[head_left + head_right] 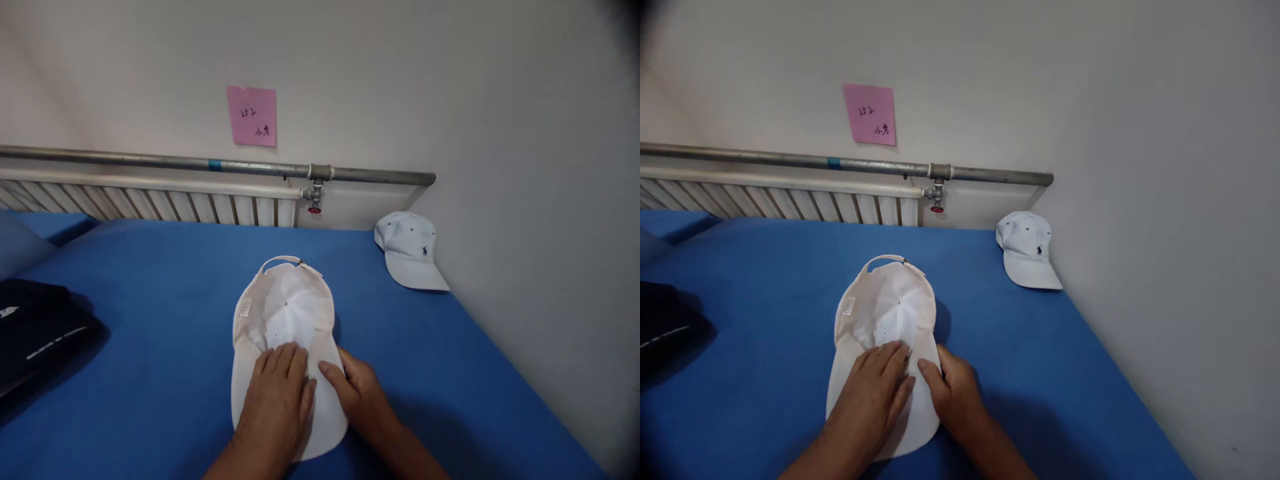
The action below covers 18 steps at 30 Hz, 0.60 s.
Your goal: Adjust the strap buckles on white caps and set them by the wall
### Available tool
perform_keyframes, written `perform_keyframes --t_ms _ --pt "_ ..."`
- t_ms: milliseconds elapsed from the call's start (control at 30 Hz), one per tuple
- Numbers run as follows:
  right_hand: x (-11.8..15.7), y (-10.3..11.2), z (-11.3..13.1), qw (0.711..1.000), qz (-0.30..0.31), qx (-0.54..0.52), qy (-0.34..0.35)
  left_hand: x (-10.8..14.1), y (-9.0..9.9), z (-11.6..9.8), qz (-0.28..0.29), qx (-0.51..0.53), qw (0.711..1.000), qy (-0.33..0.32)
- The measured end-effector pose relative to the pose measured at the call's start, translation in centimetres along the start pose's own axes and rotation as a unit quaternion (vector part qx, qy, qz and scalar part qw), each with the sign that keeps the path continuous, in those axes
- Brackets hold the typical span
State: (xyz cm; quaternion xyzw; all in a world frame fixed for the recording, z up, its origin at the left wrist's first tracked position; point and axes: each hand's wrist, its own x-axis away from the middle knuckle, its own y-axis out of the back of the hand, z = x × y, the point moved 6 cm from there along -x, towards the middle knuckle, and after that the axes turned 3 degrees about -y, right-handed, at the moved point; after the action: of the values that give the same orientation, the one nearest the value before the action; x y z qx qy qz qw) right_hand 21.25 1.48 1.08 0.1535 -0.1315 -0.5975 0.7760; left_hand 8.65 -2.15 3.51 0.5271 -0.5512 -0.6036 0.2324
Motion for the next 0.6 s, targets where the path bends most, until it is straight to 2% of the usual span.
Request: perform_keyframes --t_ms 133,367,500,567,600 --pt "0.6 0.2 1.0 1.0 -0.013 -0.008 0.014 0.1 -1.0 0.0 0.012 -0.004 1.0 -0.002" --pt "1.2 0.2 2.2 0.999 -0.022 0.011 0.029 0.4 -0.8 0.0 0.013 0.053 0.998 0.005" --pt "1.6 0.6 2.3 0.998 -0.051 0.02 0.02 0.5 -0.3 -0.7 0.026 0.158 0.987 0.006" --pt "2.1 0.8 2.8 0.999 -0.04 -0.002 0.004 0.4 0.5 -0.6 0.051 0.26 0.964 0.037" --pt "2.4 0.8 3.1 1.0 -0.017 -0.02 -0.003 0.3 0.8 -0.5 0.076 0.329 0.939 0.061"
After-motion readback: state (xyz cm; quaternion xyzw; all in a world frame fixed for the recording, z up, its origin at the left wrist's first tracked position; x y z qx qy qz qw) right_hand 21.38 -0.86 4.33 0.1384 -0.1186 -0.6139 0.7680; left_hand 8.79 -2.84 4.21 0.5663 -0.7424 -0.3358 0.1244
